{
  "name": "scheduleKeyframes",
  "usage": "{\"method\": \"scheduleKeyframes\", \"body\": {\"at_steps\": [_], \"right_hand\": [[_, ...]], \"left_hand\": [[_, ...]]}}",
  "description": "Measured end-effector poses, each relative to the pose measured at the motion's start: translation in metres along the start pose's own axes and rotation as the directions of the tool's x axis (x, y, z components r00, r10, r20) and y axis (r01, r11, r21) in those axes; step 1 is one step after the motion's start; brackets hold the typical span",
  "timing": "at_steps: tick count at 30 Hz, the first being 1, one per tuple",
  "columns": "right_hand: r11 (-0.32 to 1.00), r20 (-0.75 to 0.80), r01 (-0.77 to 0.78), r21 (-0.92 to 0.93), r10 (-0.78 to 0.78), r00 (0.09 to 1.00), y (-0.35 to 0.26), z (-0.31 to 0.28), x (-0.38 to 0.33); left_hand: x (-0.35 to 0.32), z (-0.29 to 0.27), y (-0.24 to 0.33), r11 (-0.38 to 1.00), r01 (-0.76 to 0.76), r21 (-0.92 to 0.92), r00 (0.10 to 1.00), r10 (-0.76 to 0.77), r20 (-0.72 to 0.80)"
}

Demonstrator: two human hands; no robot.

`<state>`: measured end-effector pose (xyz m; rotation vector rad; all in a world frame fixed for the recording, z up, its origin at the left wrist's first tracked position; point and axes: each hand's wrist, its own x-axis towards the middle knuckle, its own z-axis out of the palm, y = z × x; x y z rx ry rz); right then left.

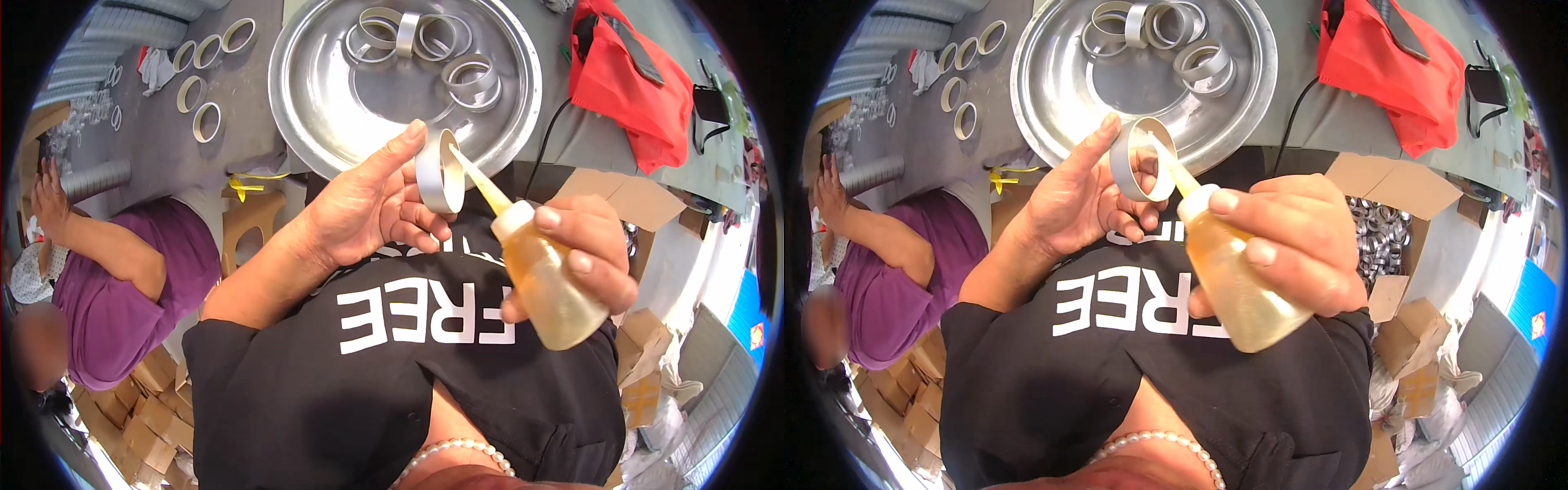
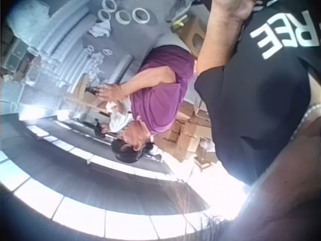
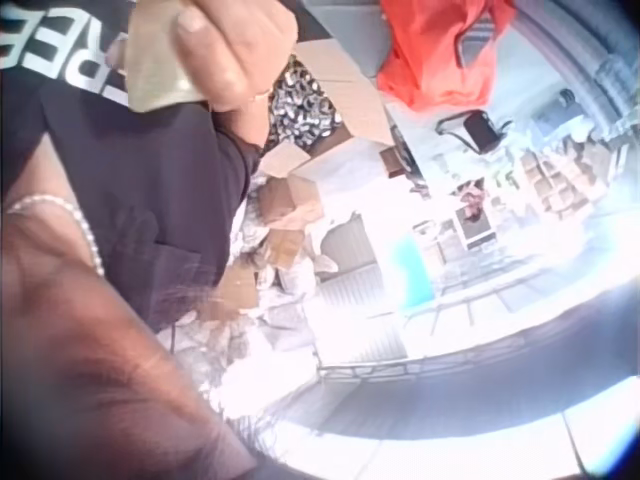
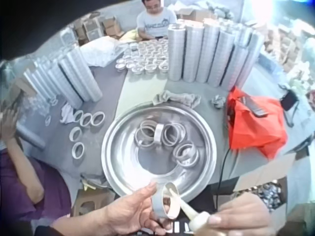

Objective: The person applies a liquid substance from a squeeze bottle onto the inner surface of small, white, ring-shaped objects. They pick up each ring from a metal tray, apply the liquid, and place the ring back into the tray. The process is repeated continuously throughout the video.

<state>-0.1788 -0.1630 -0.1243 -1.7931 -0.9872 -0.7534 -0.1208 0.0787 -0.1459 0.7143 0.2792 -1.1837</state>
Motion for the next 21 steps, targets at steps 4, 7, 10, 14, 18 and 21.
{"method": "scheduleKeyframes", "body": {"at_steps": [4,7,10,14,18,21], "right_hand": [[0.993,0.047,0.09,-0.071,-0.086,0.995,0.005,0.009,0.01],[0.993,0.084,0.079,-0.086,-0.072,0.994,0.003,0.007,0.008],[0.998,0.072,0.029,-0.053,-0.025,0.997,0.001,0.005,0.007],[0.991,0.077,-0.126,0.04,0.123,0.989,-0.009,-0.002,0.003],[0.959,0.125,-0.231,0.166,0.212,0.969,-0.009,-0.021,0.006],[0.916,0.105,-0.311,0.255,0.294,0.95,-0.007,-0.025,0.002]], "left_hand": [[-0.005,0.007,0.001,0.999,0.033,-0.004,0.999,-0.033,-0.009],[-0.01,0.008,0.002,0.995,-0.042,0.085,0.999,0.043,-0.011],[-0.013,0.017,0.006,0.954,-0.17,0.245,0.984,0.177,-0.01],[-0.008,0.009,0.0,0.797,-0.414,0.44,0.905,0.413,0.102],[-0.012,0.015,-0.003,0.548,-0.574,0.608,0.788,0.573,0.228],[-0.012,0.014,-0.001,0.284,-0.663,0.692,0.675,0.626,0.39]]}}
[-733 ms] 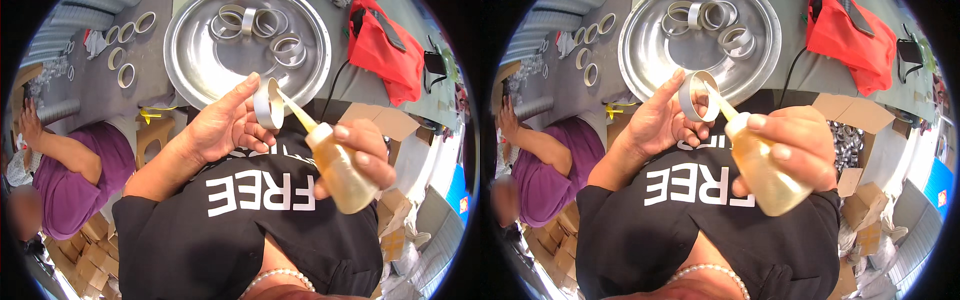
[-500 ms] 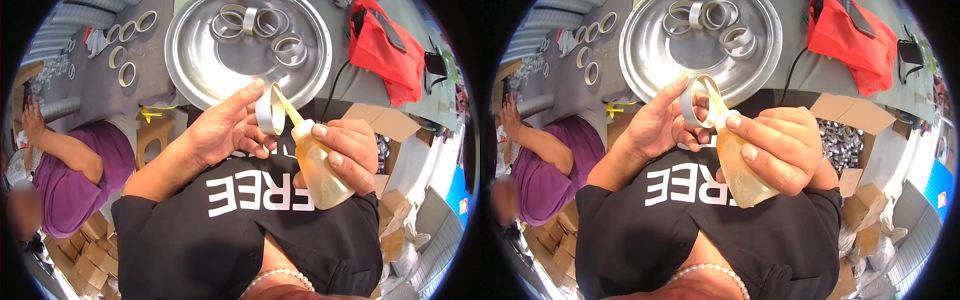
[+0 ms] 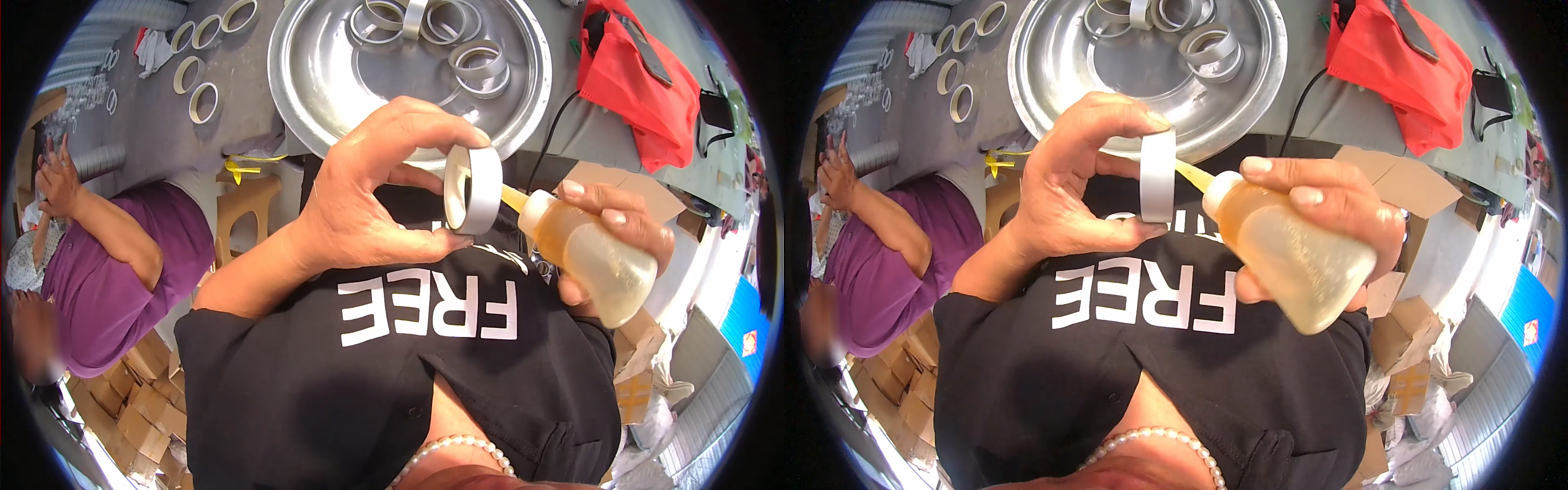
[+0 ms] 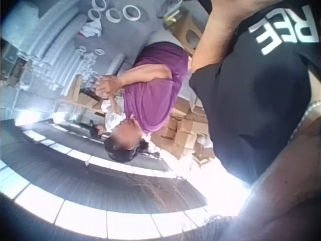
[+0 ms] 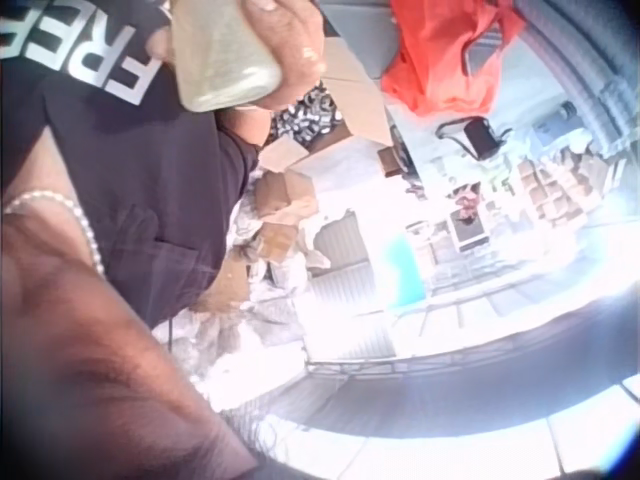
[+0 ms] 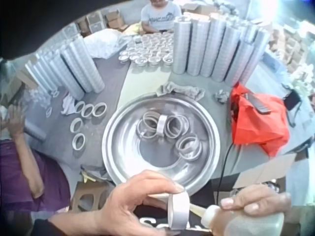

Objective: The person applies a liquid substance from a squeeze bottle onto the inner surface of small, white, ring-shaped objects. They pick up each ring from a metal tray, apply the liquid, and place the ring back into the tray. The process is repeated continuously throughout the video.

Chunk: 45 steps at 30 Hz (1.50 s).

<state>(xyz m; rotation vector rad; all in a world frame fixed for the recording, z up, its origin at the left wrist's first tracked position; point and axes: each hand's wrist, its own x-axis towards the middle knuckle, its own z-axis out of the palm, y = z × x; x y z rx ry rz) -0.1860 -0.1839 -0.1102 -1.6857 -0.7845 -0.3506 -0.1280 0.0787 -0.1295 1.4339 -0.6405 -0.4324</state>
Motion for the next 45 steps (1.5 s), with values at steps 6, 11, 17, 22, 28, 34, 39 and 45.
{"method": "scheduleKeyframes", "body": {"at_steps": [6,11,17,22,28,34,39,45], "right_hand": [[0.973,-0.178,-0.192,0.131,0.214,0.96,0.004,0.001,-0.005],[0.834,-0.317,-0.305,0.459,0.475,0.821,0.019,0.011,-0.003],[0.052,0.049,-0.121,0.991,0.709,0.704,0.051,0.009,-0.004],[0.067,-0.085,0.052,0.996,0.738,0.669,0.067,-0.003,-0.019],[0.109,-0.159,0.118,0.987,0.752,0.64,0.066,-0.008,-0.013],[0.123,-0.162,0.105,0.987,0.739,0.654,0.06,-0.001,-0.005],[0.171,-0.206,0.117,0.978,0.727,0.655,0.054,-0.007,-0.009],[0.205,-0.245,0.137,0.969,0.728,0.641,0.053,-0.013,-0.018]], "left_hand": [[0.012,-0.004,0.004,0.858,-0.361,0.366,0.932,0.347,0.107],[0.007,0.003,-0.004,0.811,-0.441,0.384,0.892,0.444,0.086],[0.004,-0.016,-0.005,0.784,-0.481,0.392,0.863,0.503,0.051],[-0.04,-0.07,-0.01,0.948,0.093,0.303,0.751,0.133,-0.647],[-0.08,-0.15,-0.048,0.163,0.669,0.725,0.705,0.172,-0.688],[0.028,-0.11,-0.017,0.519,0.28,0.808,0.914,0.115,-0.39],[0.098,-0.08,-0.065,0.174,0.304,0.937,0.952,-0.014,-0.306],[0.082,-0.078,-0.035,0.067,0.321,0.945,0.886,-0.373,-0.275]]}}
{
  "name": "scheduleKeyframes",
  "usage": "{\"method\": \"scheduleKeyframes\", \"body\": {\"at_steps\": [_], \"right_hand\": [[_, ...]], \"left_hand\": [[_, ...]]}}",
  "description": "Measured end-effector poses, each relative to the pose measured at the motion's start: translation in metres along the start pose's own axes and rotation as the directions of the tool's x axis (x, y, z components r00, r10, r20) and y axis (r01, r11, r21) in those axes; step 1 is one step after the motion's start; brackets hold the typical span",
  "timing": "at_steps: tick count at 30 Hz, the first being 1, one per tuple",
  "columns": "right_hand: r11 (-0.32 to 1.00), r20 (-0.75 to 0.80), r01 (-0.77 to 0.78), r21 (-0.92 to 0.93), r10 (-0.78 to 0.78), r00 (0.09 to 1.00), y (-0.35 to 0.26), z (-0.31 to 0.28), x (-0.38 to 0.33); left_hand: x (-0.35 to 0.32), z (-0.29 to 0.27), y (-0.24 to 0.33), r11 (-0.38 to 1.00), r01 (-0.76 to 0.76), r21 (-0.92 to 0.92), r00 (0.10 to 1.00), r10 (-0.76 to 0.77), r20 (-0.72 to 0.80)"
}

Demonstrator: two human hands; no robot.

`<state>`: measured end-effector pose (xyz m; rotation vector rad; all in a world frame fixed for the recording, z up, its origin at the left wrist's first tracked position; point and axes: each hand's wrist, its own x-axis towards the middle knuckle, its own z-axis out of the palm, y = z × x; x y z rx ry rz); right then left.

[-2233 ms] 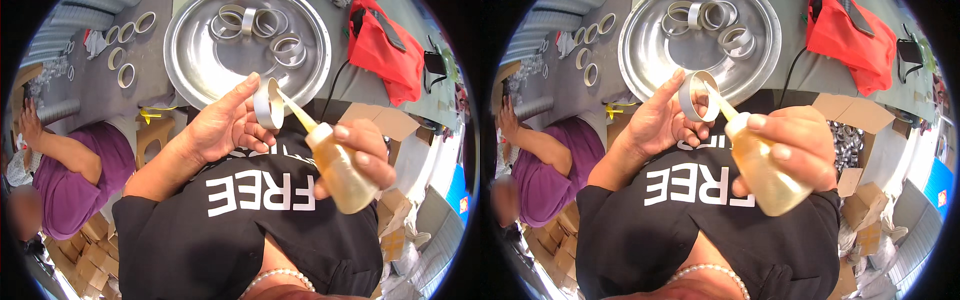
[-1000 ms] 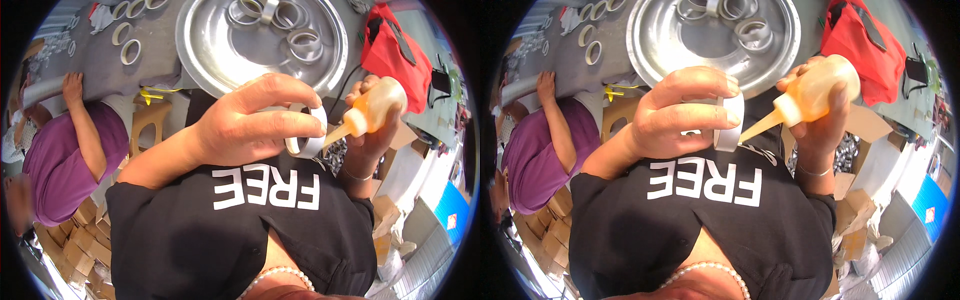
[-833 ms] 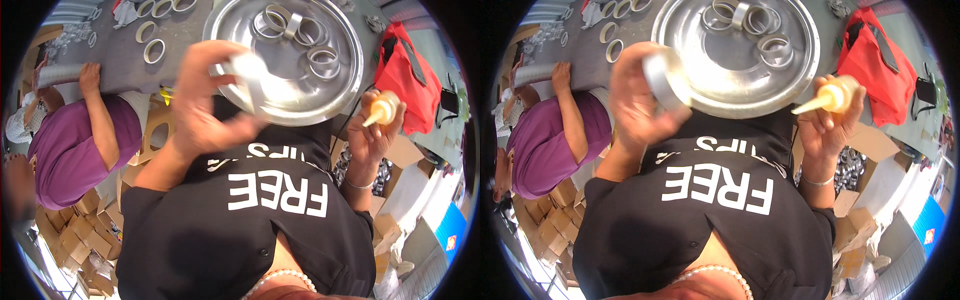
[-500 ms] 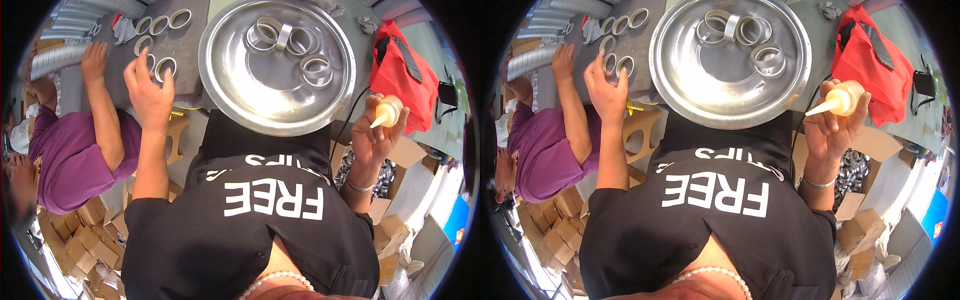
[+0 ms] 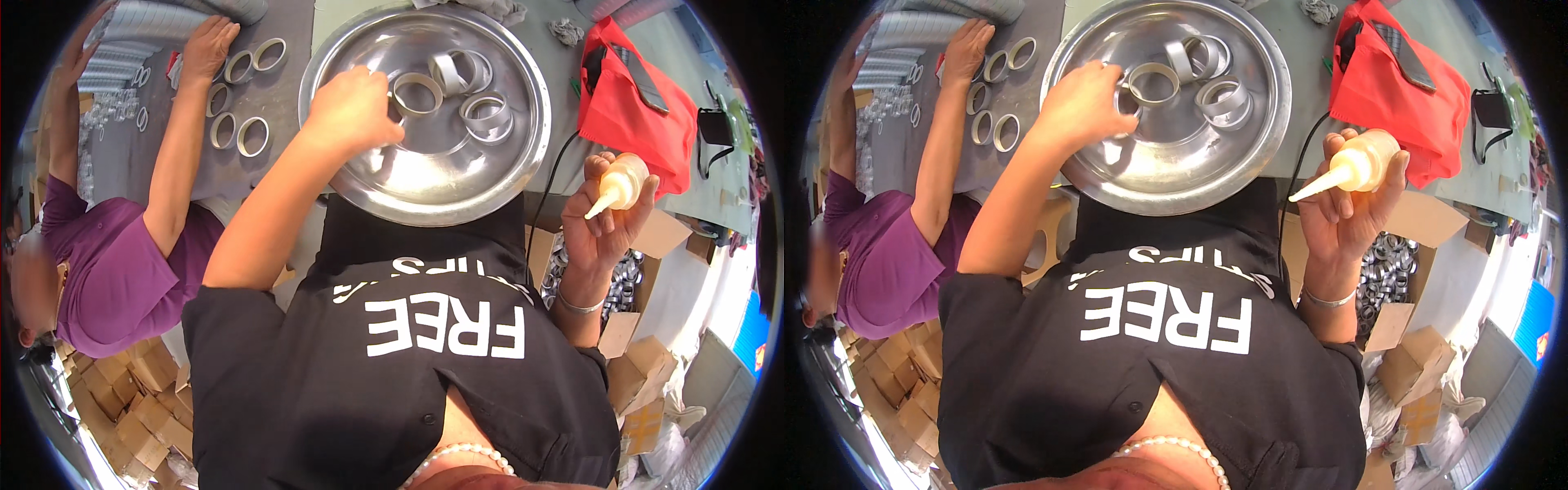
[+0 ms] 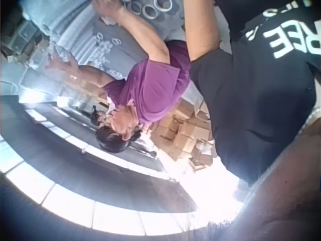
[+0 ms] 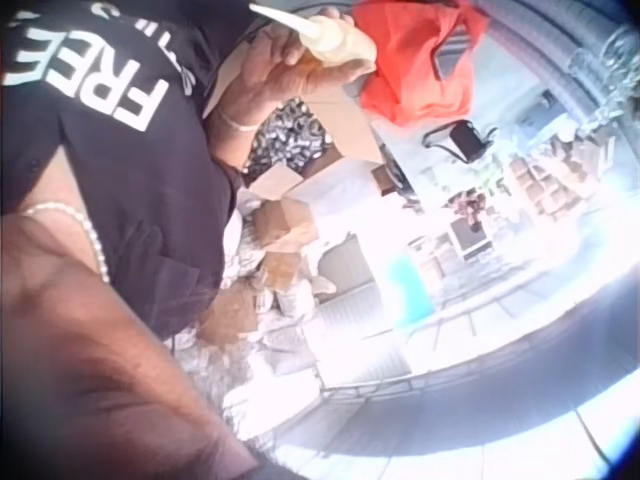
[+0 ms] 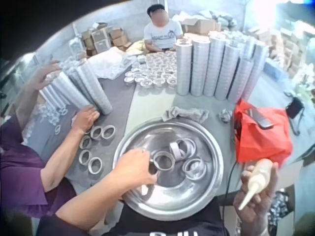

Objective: The person applies a liquid substance from a squeeze bottle onto the inner surface of small, white, ring-shaped objects. They pick up each ring from a metal tray, apply the liquid, and place the ring back into the tray. The process is repeated continuously throughout the video.

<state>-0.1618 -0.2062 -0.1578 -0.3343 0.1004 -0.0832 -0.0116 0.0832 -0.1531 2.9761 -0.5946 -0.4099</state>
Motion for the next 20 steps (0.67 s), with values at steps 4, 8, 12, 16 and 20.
{"method": "scheduleKeyframes", "body": {"at_steps": [4,8,12,16,20], "right_hand": [[0.975,0.072,0.171,-0.139,-0.162,0.984,0.011,0.003,-0.001],[0.459,0.431,0.689,-0.561,-0.549,0.716,0.029,0.016,-0.004],[0.217,0.839,0.849,-0.481,-0.168,0.518,0.022,0.033,-0.021],[0.077,0.935,0.932,-0.353,0.053,0.35,0.033,0.043,-0.014],[-0.003,0.926,0.931,-0.364,0.106,0.362,0.036,0.049,-0.015]], "left_hand": [[-0.039,-0.009,-0.003,0.657,0.047,-0.752,0.99,0.069,0.123],[-0.074,0.002,0.013,-0.458,0.327,-0.827,0.935,0.282,0.214],[-0.094,0.02,0.027,-0.65,0.568,-0.506,0.823,0.438,0.361],[-0.105,0.023,0.037,-0.625,0.618,-0.477,0.786,0.473,0.398],[-0.107,0.019,0.039,-0.57,0.638,-0.518,0.77,0.495,0.403]]}}
